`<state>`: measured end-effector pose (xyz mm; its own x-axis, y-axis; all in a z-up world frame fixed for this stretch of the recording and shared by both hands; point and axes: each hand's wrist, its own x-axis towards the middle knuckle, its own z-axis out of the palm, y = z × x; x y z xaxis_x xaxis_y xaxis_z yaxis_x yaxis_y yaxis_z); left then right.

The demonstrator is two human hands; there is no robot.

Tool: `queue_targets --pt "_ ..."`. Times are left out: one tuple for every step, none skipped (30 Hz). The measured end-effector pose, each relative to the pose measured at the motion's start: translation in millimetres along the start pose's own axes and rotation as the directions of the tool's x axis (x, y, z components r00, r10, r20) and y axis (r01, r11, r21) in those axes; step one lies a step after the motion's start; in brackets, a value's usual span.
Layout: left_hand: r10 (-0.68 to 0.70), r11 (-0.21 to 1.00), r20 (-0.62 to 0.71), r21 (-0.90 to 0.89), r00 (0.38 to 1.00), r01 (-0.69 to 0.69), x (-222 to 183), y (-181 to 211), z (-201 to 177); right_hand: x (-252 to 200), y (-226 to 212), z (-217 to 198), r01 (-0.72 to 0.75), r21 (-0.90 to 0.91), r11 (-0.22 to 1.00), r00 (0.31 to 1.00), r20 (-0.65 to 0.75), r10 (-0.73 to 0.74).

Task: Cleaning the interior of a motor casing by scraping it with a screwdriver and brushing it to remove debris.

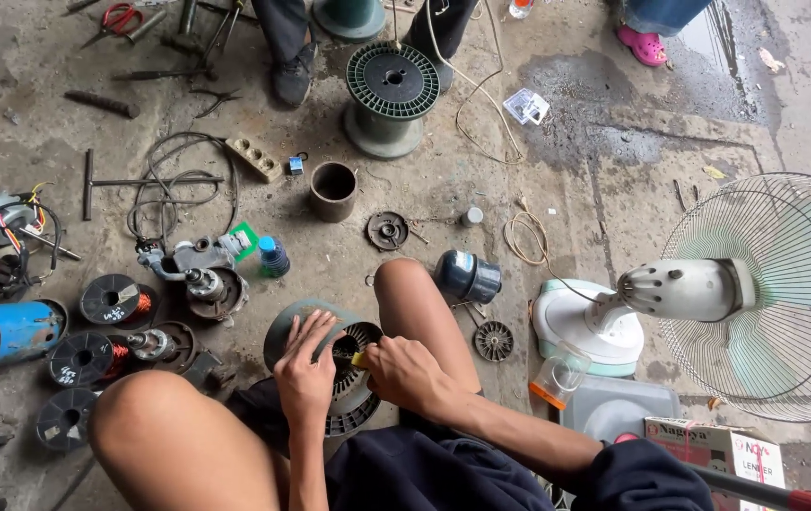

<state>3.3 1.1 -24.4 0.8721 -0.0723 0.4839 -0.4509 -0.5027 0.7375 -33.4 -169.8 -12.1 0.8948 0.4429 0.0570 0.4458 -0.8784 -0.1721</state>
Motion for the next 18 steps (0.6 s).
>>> queue_targets --pt "0.003 1.000 0.013 0.002 1.000 -0.003 0 -1 0 -2 2 4 0.006 0.028 1.000 0.999 -0.049 -0.005" --pt "0.004 1.000 0.014 0.002 1.000 -0.004 0 0 -1 0 0 0 0.005 0.028 1.000 0.999 -0.050 -0.004" --pt "0.004 1.000 0.021 -0.003 1.000 -0.004 1 0 -2 3 -2 -4 -0.071 0.088 0.994 0.997 0.027 0.069" --pt "0.005 1.000 0.028 -0.009 1.000 -0.004 1 1 -2 5 -4 -7 -0.150 0.142 0.979 0.985 0.107 0.135" --pt "0.005 1.000 0.032 -0.010 0.999 -0.005 1 3 -2 4 -4 -9 -0.153 0.143 0.978 0.984 0.108 0.139" --pt "0.006 1.000 0.022 -0.005 1.000 -0.006 1 4 -1 3 -4 -11 -0.156 0.165 0.974 0.985 0.101 0.141" --pt "0.011 1.000 0.013 -0.001 1.000 -0.011 2 5 -1 3 -3 -13 -0.160 0.186 0.969 0.985 0.091 0.145" --pt "0.015 1.000 0.018 -0.003 1.000 -0.015 2 5 -1 2 -3 -15 -0.165 0.187 0.968 0.985 0.089 0.151" --pt "0.014 1.000 0.016 0.002 1.000 -0.014 1 5 0 1 -3 -17 -0.177 0.212 0.961 0.981 0.110 0.157" --pt "0.014 1.000 0.014 0.006 1.000 -0.014 1 5 0 1 -2 -18 -0.190 0.236 0.953 0.978 0.132 0.162" --pt "0.013 1.000 0.015 0.006 1.000 -0.013 0 5 1 -1 -3 -23 -0.190 0.236 0.953 0.978 0.132 0.162" --pt "0.022 1.000 0.017 0.013 1.000 -0.022 1 4 1 -2 -3 -27 -0.205 0.231 0.951 0.972 0.160 0.171" --pt "0.029 0.999 0.019 0.021 0.999 -0.029 0 3 2 -3 -4 -30 -0.220 0.227 0.949 0.966 0.189 0.178" --pt "0.026 0.999 0.019 0.023 0.999 -0.027 1 5 1 -6 -4 -31 -0.218 0.229 0.949 0.966 0.191 0.176" --pt "0.027 1.000 0.022 0.011 0.999 -0.027 2 6 0 -9 -4 -32 -0.153 0.219 0.964 0.979 0.166 0.118" --pt "0.028 1.000 0.025 -0.001 0.999 -0.028 2 7 -1 -11 -4 -32 -0.087 0.207 0.974 0.988 0.141 0.058" --pt "0.022 1.000 0.022 0.003 1.000 -0.022 4 9 -1 -11 -4 -37 -0.082 0.209 0.975 0.988 0.145 0.052" --pt "0.019 1.000 0.016 -0.012 1.000 -0.019 5 11 -1 -11 -4 -41 -0.112 0.240 0.964 0.981 0.180 0.069"
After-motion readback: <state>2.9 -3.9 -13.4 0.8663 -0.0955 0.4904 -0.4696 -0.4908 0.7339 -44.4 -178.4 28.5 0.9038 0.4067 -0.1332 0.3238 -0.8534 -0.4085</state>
